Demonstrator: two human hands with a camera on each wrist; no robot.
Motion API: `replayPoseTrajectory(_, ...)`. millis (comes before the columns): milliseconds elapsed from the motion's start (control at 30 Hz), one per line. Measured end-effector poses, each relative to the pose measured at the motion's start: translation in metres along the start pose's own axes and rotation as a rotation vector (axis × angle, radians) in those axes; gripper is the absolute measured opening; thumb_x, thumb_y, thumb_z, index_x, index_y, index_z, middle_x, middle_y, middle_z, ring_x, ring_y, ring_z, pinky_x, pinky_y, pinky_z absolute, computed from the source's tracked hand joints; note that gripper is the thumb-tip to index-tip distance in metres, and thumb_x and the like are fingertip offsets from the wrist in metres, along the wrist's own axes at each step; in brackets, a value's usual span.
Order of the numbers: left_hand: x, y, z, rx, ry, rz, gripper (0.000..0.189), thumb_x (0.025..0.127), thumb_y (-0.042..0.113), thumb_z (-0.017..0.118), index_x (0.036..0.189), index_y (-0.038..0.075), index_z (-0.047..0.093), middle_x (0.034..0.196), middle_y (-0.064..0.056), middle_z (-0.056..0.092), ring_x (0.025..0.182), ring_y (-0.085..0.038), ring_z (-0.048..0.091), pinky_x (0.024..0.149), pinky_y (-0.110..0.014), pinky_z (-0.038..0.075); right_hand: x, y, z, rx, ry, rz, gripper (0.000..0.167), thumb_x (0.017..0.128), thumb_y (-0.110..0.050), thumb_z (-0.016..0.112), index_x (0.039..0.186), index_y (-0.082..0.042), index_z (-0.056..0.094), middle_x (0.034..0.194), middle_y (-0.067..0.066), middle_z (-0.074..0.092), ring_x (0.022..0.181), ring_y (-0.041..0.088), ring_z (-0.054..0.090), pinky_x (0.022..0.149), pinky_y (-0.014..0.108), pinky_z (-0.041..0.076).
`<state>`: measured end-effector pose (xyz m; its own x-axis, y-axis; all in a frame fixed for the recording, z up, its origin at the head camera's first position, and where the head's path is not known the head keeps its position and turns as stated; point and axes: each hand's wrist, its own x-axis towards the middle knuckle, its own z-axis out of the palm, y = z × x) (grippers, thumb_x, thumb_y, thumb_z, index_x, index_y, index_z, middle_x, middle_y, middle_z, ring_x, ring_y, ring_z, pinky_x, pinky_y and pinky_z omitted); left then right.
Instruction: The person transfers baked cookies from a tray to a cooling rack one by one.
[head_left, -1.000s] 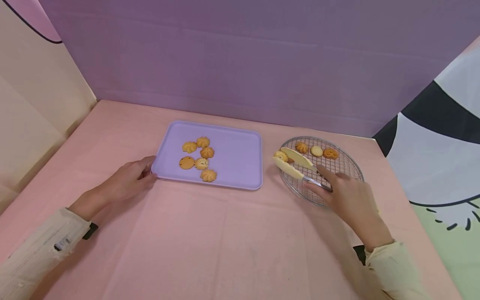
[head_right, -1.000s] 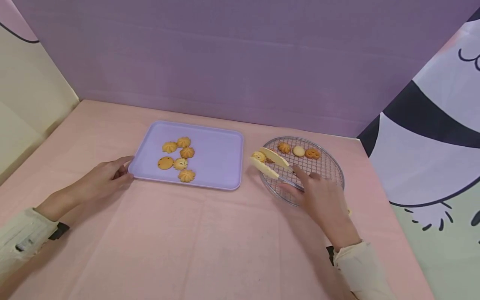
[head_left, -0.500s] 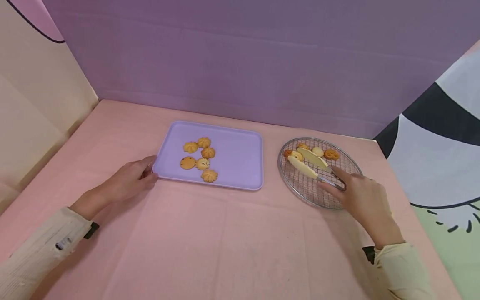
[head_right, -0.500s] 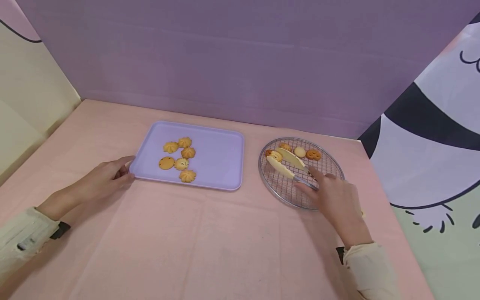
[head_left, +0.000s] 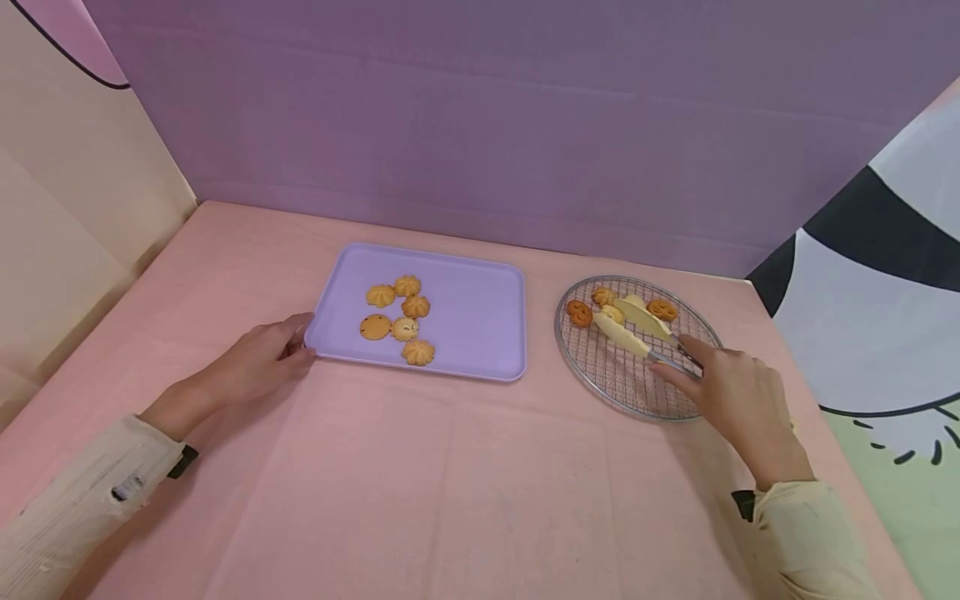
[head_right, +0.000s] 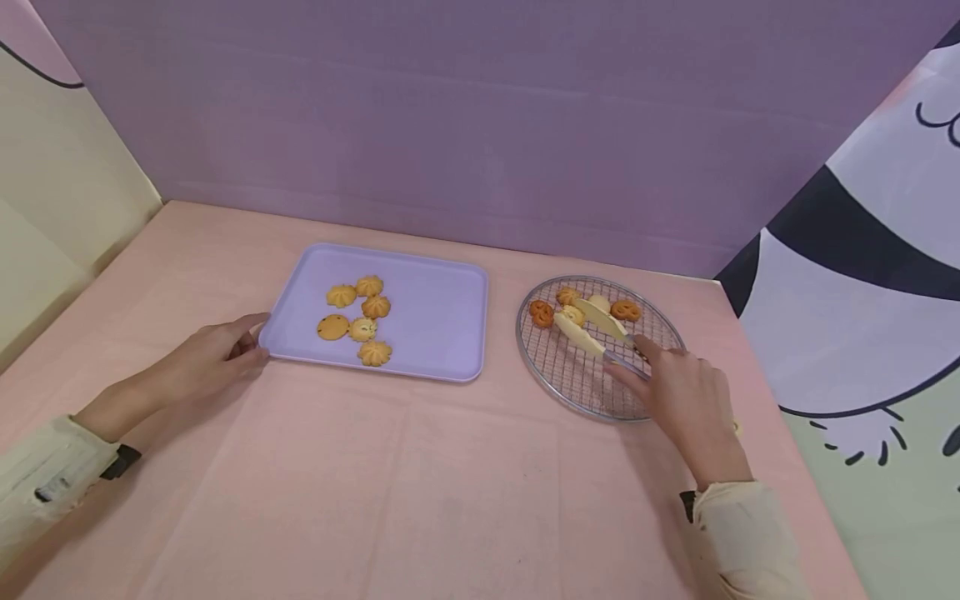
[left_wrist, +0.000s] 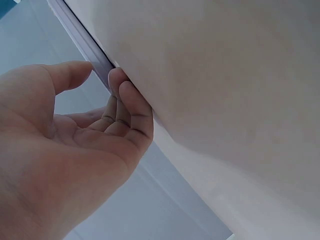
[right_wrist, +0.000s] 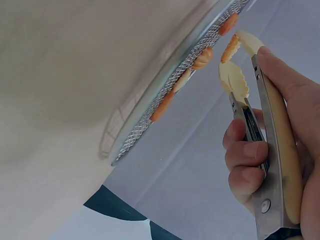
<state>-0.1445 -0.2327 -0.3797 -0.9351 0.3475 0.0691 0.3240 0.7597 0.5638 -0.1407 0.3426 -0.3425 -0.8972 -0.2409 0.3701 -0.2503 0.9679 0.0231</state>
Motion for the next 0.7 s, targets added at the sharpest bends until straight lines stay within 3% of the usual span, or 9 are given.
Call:
replayPoseTrajectory(400, 0.000, 0.000, 0.001, 0.002, -0.004, 0.001, 0.041, 0.097, 0.010, 0.059, 0.134, -0.005, 0.049, 0.080, -0.003, 0.052, 0.075, -0.018, 0.050, 0.065, -0.031, 0.040, 0.000, 0.003, 0.008, -0.004, -0.121, 0.079, 0.067, 0.088, -0.055, 0.068, 0.123, 0.002, 0.065, 0.046, 0.001, 0.040, 0.043, 0.016, 0.031, 0.037, 0.031, 0.024)
replayPoseTrajectory(700, 0.000, -0.001, 0.001, 0.014, -0.004, -0.007, 0.041, 0.097, 0.011, 0.060, 0.133, -0.006, 0.049, 0.079, -0.003, 0.050, 0.074, -0.018, 0.049, 0.064, -0.031, 0.039, 0.001, 0.003, 0.012, -0.001, -0.151, 0.095, 0.070, 0.089, -0.058, 0.065, 0.124, 0.003, 0.064, 0.048, 0.002, 0.045, 0.045, 0.018, 0.035, 0.036, 0.032, 0.027)
